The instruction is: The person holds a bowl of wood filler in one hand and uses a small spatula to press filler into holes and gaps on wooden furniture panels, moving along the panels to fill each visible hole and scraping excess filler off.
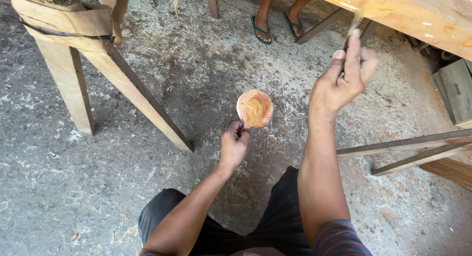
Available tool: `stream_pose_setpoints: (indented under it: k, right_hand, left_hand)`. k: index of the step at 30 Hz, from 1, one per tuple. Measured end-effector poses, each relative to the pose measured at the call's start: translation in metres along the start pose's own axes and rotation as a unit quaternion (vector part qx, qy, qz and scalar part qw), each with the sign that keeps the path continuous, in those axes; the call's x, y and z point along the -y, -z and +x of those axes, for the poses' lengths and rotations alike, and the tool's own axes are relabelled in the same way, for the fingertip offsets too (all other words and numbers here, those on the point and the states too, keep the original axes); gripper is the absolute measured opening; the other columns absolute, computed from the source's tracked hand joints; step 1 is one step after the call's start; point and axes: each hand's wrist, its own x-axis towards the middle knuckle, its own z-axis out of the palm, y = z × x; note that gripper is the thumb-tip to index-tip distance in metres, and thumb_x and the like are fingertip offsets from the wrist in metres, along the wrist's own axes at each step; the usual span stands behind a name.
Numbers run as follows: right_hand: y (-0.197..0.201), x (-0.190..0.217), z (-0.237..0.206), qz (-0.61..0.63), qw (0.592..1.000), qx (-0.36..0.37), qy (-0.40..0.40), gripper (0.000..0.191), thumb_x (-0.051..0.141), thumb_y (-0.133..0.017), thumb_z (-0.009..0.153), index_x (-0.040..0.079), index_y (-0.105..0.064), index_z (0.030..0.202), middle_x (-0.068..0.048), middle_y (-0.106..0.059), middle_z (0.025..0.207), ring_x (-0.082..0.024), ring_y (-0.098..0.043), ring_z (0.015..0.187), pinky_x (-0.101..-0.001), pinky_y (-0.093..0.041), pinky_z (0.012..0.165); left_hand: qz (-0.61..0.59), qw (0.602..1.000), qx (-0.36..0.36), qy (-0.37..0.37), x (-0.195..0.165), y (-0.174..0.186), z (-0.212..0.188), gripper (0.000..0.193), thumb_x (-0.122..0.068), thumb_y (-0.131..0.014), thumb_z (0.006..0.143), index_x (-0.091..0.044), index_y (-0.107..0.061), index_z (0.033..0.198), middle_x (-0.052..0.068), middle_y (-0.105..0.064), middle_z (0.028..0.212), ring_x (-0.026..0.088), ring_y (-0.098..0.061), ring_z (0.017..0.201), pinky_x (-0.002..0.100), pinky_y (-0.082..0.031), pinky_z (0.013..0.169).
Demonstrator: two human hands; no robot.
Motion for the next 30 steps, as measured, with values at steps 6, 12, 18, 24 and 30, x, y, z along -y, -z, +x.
stream_pose_setpoints:
  k: [6,12,18,24,30]
  right_hand:
    - [0.007,0.0,0.009,0.062,0.993,-0.069,-0.073,0.042,-0.01,-0.055,0.106,0.016,-0.073,0.135,-0.004,-0.058,0.105,-0.011,-0.056,0.086,-0.0255,-0.051,0.066]
    - [0.0,-0.012,0.008,0.014,1.0,-0.008,-0.021,0.045,-0.009,-0.057,0.106,0.017,-0.069,0.141,-0.002,-0.053,0.106,-0.012,-0.054,0.092,-0.0249,-0.051,0.074]
    - [0.005,-0.014,0.004,0.073,0.991,-0.069,-0.083,0.044,-0.008,-0.053,0.106,0.016,-0.071,0.138,-0.001,-0.051,0.105,-0.012,-0.055,0.091,-0.0255,-0.052,0.071]
    - [0.008,-0.017,0.006,0.053,0.997,-0.025,-0.05,0.041,-0.005,-0.057,0.11,0.017,-0.069,0.143,-0.001,-0.049,0.107,-0.011,-0.051,0.093,-0.0264,-0.045,0.075]
    - [-0.001,0.002,0.01,-0.001,0.995,-0.039,-0.093,0.037,0.0,-0.057,0.108,0.017,-0.069,0.139,0.001,-0.051,0.1,-0.009,-0.049,0.084,-0.0259,-0.042,0.066]
  left_hand:
    - [0.002,1.0,0.019,0.016,-0.009,0.004,-0.005,0.01,-0.01,-0.059,0.092,-0.002,-0.064,0.096,-0.001,-0.059,0.066,0.006,-0.048,0.056,0.029,-0.043,0.05]
    - [-0.004,1.0,-0.007,-0.009,-0.008,-0.001,-0.005,0.012,-0.011,-0.065,0.092,0.001,-0.063,0.092,-0.001,-0.055,0.066,0.006,-0.046,0.06,0.028,-0.042,0.052]
    - [-0.007,1.0,-0.018,-0.017,-0.008,-0.003,-0.007,0.012,-0.011,-0.063,0.089,0.0,-0.065,0.094,-0.001,-0.058,0.067,0.006,-0.05,0.06,0.027,-0.044,0.053]
    - [-0.001,0.999,-0.025,-0.023,-0.007,-0.007,-0.005,0.012,-0.011,-0.063,0.088,0.0,-0.064,0.094,-0.001,-0.057,0.066,0.006,-0.049,0.06,0.028,-0.044,0.054]
    - [0.001,1.0,-0.015,-0.022,-0.009,-0.007,-0.004,0.012,-0.01,-0.063,0.089,0.0,-0.064,0.093,0.0,-0.057,0.067,0.007,-0.048,0.059,0.029,-0.043,0.053]
